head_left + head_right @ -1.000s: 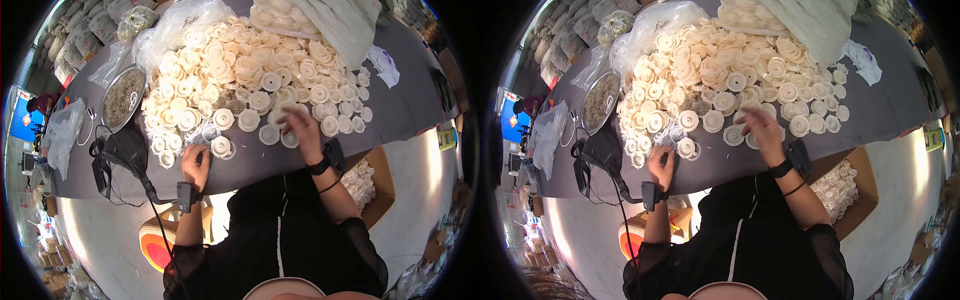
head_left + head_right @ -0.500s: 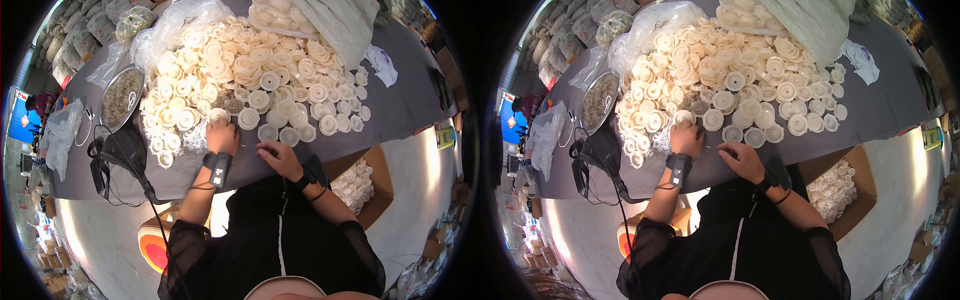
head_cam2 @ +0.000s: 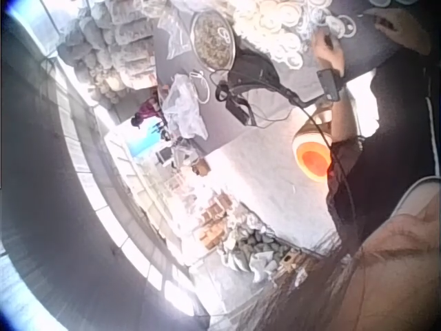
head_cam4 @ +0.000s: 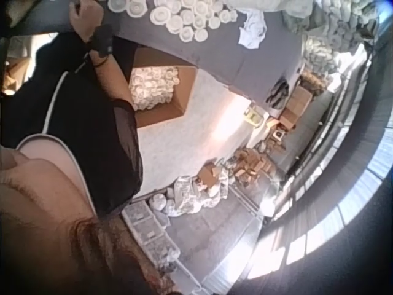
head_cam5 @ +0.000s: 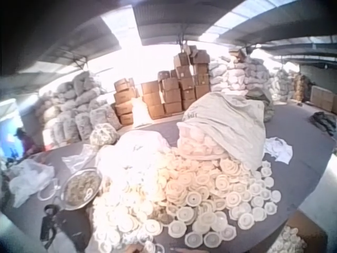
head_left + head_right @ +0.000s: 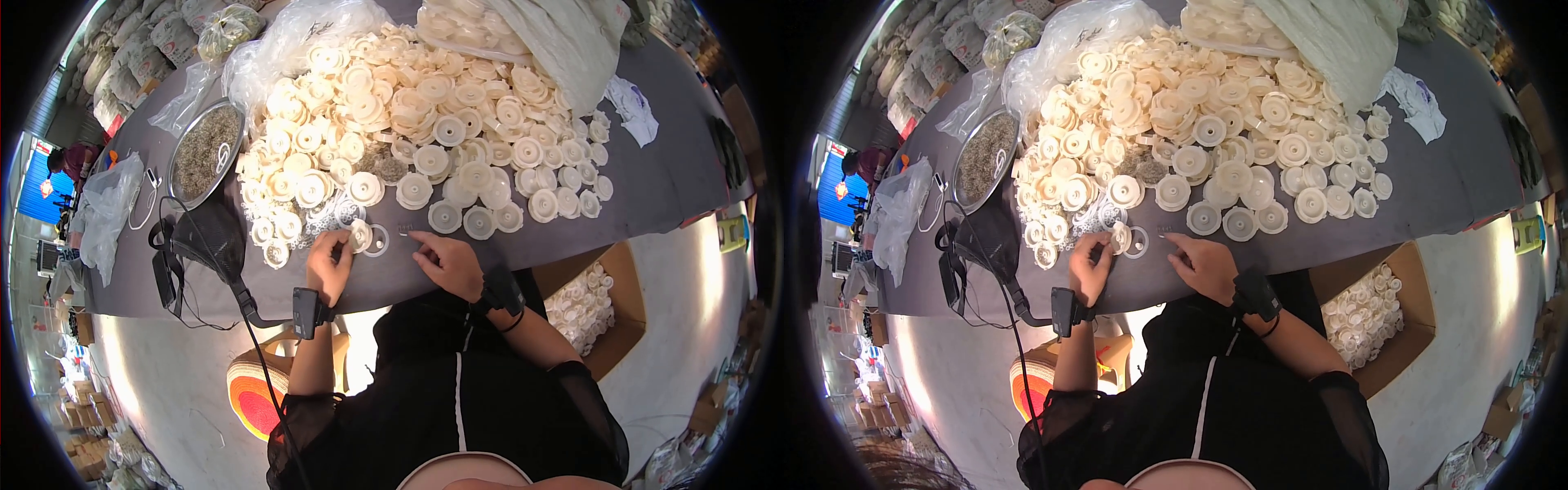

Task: The person assembles small metal components into white circular plastic bases by hand.

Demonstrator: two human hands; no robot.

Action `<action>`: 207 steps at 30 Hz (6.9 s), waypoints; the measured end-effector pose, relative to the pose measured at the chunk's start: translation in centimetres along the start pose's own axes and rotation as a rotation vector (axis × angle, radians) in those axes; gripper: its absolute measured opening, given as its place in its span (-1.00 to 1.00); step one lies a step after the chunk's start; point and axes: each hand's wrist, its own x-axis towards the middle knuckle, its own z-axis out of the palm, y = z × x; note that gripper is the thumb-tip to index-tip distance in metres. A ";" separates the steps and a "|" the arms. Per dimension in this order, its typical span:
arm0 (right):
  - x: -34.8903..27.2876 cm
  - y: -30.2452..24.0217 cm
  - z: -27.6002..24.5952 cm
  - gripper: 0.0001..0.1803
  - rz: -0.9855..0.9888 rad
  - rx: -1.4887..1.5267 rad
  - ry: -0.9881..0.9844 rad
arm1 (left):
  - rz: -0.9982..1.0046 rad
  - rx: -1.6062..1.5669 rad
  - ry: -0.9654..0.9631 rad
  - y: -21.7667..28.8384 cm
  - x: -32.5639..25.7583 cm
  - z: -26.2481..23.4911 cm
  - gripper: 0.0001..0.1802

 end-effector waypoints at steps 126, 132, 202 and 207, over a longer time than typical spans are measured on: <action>0.1 2.3 0.1 -0.78 0.030 0.161 0.291 | -0.584 -1.365 -0.193 5.3 -0.1 6.8 -0.68; 0.0 1.8 0.4 -0.77 0.062 0.168 0.209 | -0.097 -0.908 -0.119 3.6 -0.3 8.4 -0.71; 0.4 3.9 -0.1 -0.69 0.074 0.176 0.486 | 0.148 -0.560 0.088 6.8 -3.6 9.0 -0.79; -0.6 4.5 -0.2 -0.72 0.138 0.253 0.440 | 0.164 -0.502 0.075 7.7 -3.9 9.1 -0.79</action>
